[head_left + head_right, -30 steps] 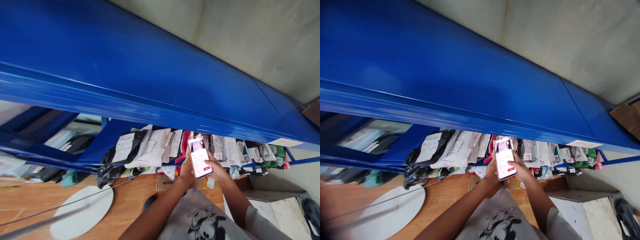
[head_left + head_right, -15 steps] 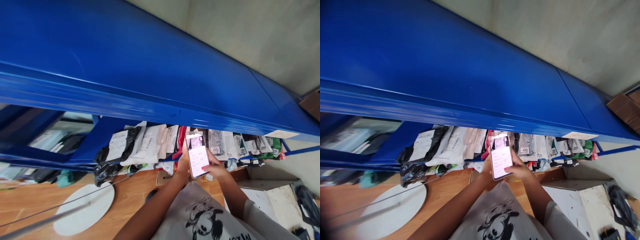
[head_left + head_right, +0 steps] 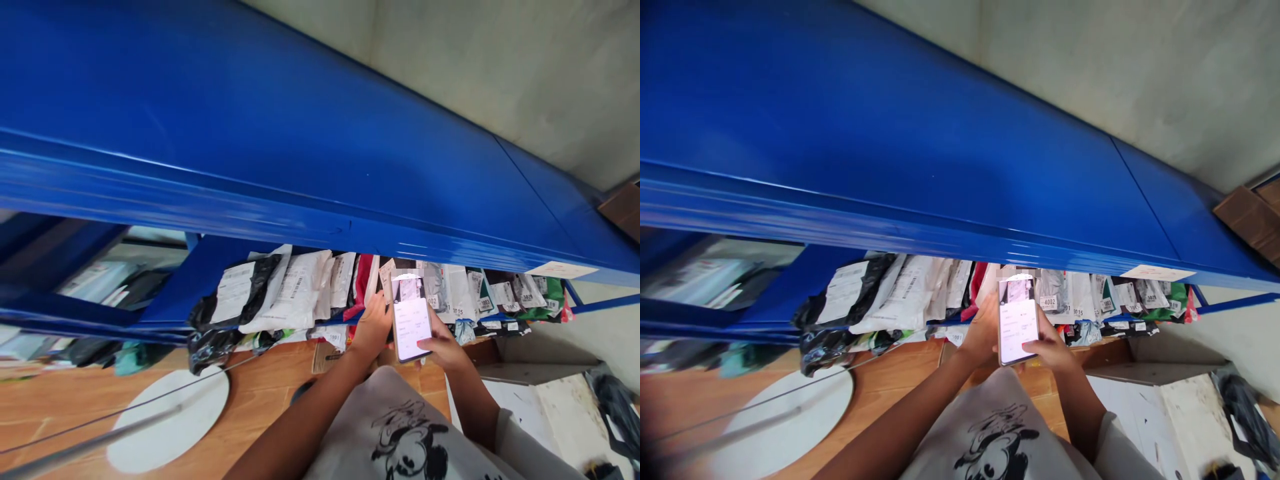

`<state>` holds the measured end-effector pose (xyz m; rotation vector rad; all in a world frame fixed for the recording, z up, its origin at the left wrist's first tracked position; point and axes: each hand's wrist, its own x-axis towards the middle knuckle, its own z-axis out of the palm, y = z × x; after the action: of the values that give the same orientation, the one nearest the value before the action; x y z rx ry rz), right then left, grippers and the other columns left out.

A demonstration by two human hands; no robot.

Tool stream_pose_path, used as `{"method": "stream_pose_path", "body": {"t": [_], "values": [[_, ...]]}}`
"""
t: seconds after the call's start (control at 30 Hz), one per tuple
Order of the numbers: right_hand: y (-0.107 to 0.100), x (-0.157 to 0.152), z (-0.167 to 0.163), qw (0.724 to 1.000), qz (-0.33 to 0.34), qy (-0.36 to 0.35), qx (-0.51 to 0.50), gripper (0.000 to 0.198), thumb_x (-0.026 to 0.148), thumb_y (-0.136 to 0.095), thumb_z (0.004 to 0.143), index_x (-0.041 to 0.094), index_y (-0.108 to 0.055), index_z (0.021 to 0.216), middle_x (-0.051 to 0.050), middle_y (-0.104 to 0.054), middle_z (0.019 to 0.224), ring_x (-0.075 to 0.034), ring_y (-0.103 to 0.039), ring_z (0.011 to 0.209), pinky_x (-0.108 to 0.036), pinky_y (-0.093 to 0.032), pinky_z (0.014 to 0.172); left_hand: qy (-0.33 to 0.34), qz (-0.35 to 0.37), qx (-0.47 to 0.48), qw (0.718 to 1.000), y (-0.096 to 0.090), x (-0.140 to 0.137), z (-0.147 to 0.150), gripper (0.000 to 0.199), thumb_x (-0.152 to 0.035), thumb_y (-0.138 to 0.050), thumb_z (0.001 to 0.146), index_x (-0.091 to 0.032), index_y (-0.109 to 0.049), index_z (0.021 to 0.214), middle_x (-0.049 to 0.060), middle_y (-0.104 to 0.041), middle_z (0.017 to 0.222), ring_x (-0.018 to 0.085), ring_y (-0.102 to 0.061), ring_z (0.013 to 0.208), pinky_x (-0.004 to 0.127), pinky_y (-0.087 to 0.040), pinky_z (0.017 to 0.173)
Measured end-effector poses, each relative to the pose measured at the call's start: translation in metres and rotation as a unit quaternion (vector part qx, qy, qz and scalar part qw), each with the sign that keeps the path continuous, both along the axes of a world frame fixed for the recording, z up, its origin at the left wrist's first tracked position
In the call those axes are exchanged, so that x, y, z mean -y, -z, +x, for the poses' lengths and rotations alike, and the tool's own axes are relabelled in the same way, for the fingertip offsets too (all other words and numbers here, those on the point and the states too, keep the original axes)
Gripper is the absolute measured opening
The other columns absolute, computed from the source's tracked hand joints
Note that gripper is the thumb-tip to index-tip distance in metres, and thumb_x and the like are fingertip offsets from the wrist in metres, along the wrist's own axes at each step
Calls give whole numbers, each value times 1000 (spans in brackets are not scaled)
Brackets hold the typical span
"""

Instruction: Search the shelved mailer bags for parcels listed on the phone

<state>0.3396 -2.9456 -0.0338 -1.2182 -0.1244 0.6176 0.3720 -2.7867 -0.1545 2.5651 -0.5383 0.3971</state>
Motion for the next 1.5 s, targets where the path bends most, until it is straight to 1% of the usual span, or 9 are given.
{"method": "stream_pose_path", "body": {"t": [0.1, 0.17, 0.27, 0.43, 0.57, 0.8, 1.0, 1.2, 1.5], "values": [[1, 21, -8, 999, 28, 29, -12, 101, 34, -75, 64, 30, -28, 153, -13, -71, 118, -30, -74, 81, -25, -48, 39, -9, 1, 120, 993, -6, -6, -9, 44, -9, -47, 94, -28, -64, 130, 9, -70, 124, 23, -60, 123, 41, -44, 109], [0, 33, -11, 998, 34, 54, -26, 99, 42, -75, 59, 31, -36, 149, -13, -71, 116, -31, -73, 76, -25, -45, 36, -57, -5, 157, 986, -11, -9, -8, 39, -17, -50, 96, -25, -63, 132, 11, -71, 124, 25, -59, 125, 42, -43, 109], [-4, 40, -16, 994, 24, 98, -39, 90, 50, -71, 56, 31, -49, 141, -14, -73, 108, -33, -71, 73, -26, -39, 31, -74, -6, 98, 992, -24, -11, 6, 41, -29, -52, 96, -14, -61, 134, 16, -65, 135, 31, -49, 137, 49, -39, 114], [-6, 36, -20, 989, 10, 146, -28, 82, 49, -66, 56, 27, -56, 135, -17, -72, 99, -35, -71, 74, -25, -34, 29, 22, 16, 10, 1000, -44, -16, 33, 27, -26, -48, 95, -18, -72, 107, 11, -65, 137, 30, -49, 137, 58, -29, 121], [3, 27, -22, 991, 26, 129, -35, 81, 43, -66, 60, 28, -51, 139, -16, -73, 106, -34, -72, 78, -27, -40, 33, -69, 25, -47, 996, -53, -16, 38, 26, -33, -62, 85, -15, -71, 101, 16, -70, 116, 40, -51, 130, 73, -27, 115], [23, -31, -2, 993, 14, 110, -47, 75, 54, -64, 70, 26, -45, 137, -10, -75, 96, -33, -74, 76, -27, -43, 33, -128, -33, -97, 986, -38, -28, 32, 32, -17, -55, 86, -17, -64, 117, 13, -61, 135, 30, -49, 129, 37, -56, 92], [27, -67, 29, 992, -8, 104, -64, 68, 57, -62, 75, 26, -40, 131, -7, -76, 99, -29, -75, 69, -24, -42, 29, -114, -9, -55, 992, -25, -45, 37, 37, -15, -54, 87, -14, -64, 123, 17, -66, 122, 31, -55, 117, 41, -50, 104], [23, -77, 38, 994, -37, 90, -49, 61, 54, -63, 74, 25, -45, 126, -6, -75, 95, -28, -75, 67, -24, -44, 27, -155, -39, -116, 980, -33, -50, 35, 43, -13, -53, 86, -17, -61, 128, 15, -65, 127, 28, -58, 119, 32, -59, 85], [19, -82, 39, 992, -52, 95, -59, 67, 53, -62, 73, 24, -44, 130, -9, -75, 96, -27, -73, 65, -23, -43, 27, -145, -37, -160, 976, -44, -55, 32, 42, -10, -53, 86, -12, -60, 127, 19, -61, 131, 28, -60, 120, 33, -60, 85]]}}
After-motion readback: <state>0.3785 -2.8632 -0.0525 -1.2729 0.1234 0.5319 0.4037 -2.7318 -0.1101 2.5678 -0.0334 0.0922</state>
